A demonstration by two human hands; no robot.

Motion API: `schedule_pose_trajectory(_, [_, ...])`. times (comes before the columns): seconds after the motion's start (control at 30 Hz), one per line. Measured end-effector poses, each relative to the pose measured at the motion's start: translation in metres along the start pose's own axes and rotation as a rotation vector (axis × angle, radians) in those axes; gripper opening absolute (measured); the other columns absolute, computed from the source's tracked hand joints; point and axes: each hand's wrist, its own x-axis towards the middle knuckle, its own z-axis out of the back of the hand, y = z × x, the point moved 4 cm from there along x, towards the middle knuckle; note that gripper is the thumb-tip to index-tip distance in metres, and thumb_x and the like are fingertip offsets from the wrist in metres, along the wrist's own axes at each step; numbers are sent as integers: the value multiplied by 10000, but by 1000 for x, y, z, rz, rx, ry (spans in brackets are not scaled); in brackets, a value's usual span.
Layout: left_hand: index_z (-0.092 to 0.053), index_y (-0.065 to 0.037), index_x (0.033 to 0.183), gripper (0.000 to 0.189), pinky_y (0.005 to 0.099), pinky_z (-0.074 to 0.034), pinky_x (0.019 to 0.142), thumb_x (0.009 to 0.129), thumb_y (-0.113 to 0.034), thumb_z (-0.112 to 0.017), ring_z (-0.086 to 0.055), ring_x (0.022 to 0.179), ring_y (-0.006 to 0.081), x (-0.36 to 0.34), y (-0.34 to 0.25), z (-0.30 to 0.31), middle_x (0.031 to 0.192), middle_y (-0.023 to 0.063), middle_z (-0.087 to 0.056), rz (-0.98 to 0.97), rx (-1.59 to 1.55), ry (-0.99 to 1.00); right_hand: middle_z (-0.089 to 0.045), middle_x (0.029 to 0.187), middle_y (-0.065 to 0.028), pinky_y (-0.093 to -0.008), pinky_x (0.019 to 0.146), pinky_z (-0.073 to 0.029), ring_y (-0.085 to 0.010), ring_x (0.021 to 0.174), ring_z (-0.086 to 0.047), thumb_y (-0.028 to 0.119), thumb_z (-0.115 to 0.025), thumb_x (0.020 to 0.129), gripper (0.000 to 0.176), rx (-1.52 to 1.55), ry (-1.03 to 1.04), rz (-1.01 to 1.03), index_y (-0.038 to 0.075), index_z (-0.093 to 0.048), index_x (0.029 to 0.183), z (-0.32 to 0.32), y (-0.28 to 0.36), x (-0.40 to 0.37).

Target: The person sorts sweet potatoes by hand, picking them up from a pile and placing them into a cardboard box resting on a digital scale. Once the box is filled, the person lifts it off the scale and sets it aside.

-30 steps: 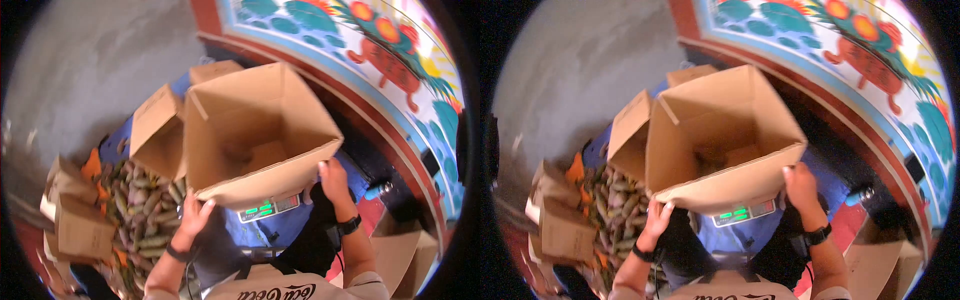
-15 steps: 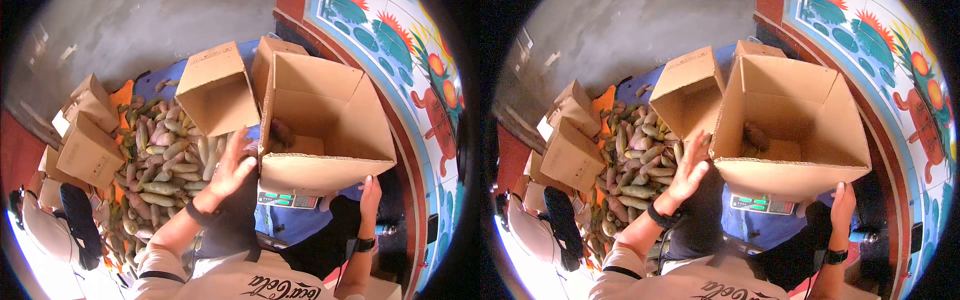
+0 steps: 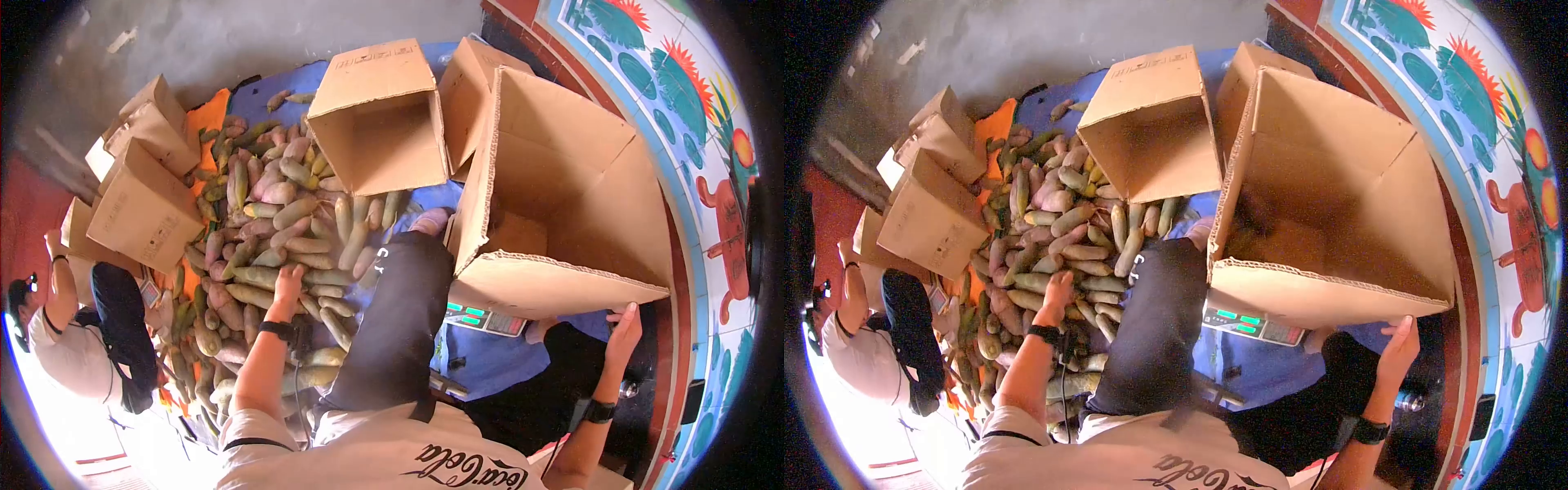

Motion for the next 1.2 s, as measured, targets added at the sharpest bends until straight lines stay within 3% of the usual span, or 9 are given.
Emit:
schedule_pose_trajectory(0.1, [-487,-21,1199,521,377,-432,841,802,-342,-588,-545,1017,299,53,139,3,1115,210,-558,-208,320,148,-582,771,-84,-269,574,-413,-154,625,-539,303,-325,978,416,30,-31,-26,-47,-551,980,-1,2,0])
schedule_pose_trajectory(0.13, [-487,-21,1199,521,377,-432,841,802,-342,-588,-545,1017,299,34,114,1,1115,210,-558,-200,317,151,-578,763,-71,-262,566,-404,-142,619,-530,307,-324,979,416,49,-48,-57,-40,-554,970,-1,1,0])
schedule_pose_trajectory(0.2, [-459,-37,1230,543,367,-434,850,778,-290,-619,-549,1024,319,-13,70,6,1135,214,-553,328,101,-23,-572,753,-63,-253,560,-394,-130,609,-517,309,-324,980,411,65,-53,-69,-30,-556,961,-1,-2,2])
schedule_pose_trajectory(0.3, [-383,-49,1291,627,371,-439,857,761,-271,-634,-549,1030,346,-32,40,13,1154,215,-547,303,166,-137,-565,737,-52,-240,554,-379,-111,595,-494,314,-322,981,405,64,-63,-61,-13,-558,948,0,-6,3])
schedule_pose_trajectory(0.47, [-296,-65,1343,708,392,-425,895,759,-289,-628,-499,1102,362,30,128,5,1209,237,-496,177,411,-13,-562,691,-9,-218,511,-317,-72,572,-478,342,-311,983,418,41,-93,-37,21,-569,910,1,-6,3])
schedule_pose_trajectory(0.63, [-316,-81,1333,682,407,-410,915,756,-261,-631,-463,1111,373,9,52,1,1217,227,-448,251,394,-165,-541,654,0,-216,504,-309,-69,553,-442,355,-315,982,415,74,-142,-51,30,-563,913,5,-34,6])
schedule_pose_trajectory(0.8, [-365,-121,1306,654,417,-406,911,731,-195,-667,-429,1113,340,16,-14,8,1198,181,-420,21,821,-327,-555,726,-32,-228,555,-368,-93,623,-480,344,-311,985,421,68,-154,-38,5,-559,958,8,-39,5])
schedule_pose_trajectory(0.93, [-360,-118,1310,640,407,-379,966,752,-184,-667,-315,1262,300,42,-26,15,1371,121,-322,-37,945,-244,-571,1013,-112,-282,715,-454,-165,848,-541,354,-312,981,485,28,-151,-31,-63,-493,1150,9,-36,3])
schedule_pose_trajectory(1.2, [-407,-145,1225,497,458,-397,951,783,-99,-629,-303,1279,310,81,-12,17,1329,118,-361,61,1113,-23,-562,997,-143,-330,776,-422,-209,868,-520,391,-305,972,522,81,-144,-79,-78,-492,1103,18,-57,-3])
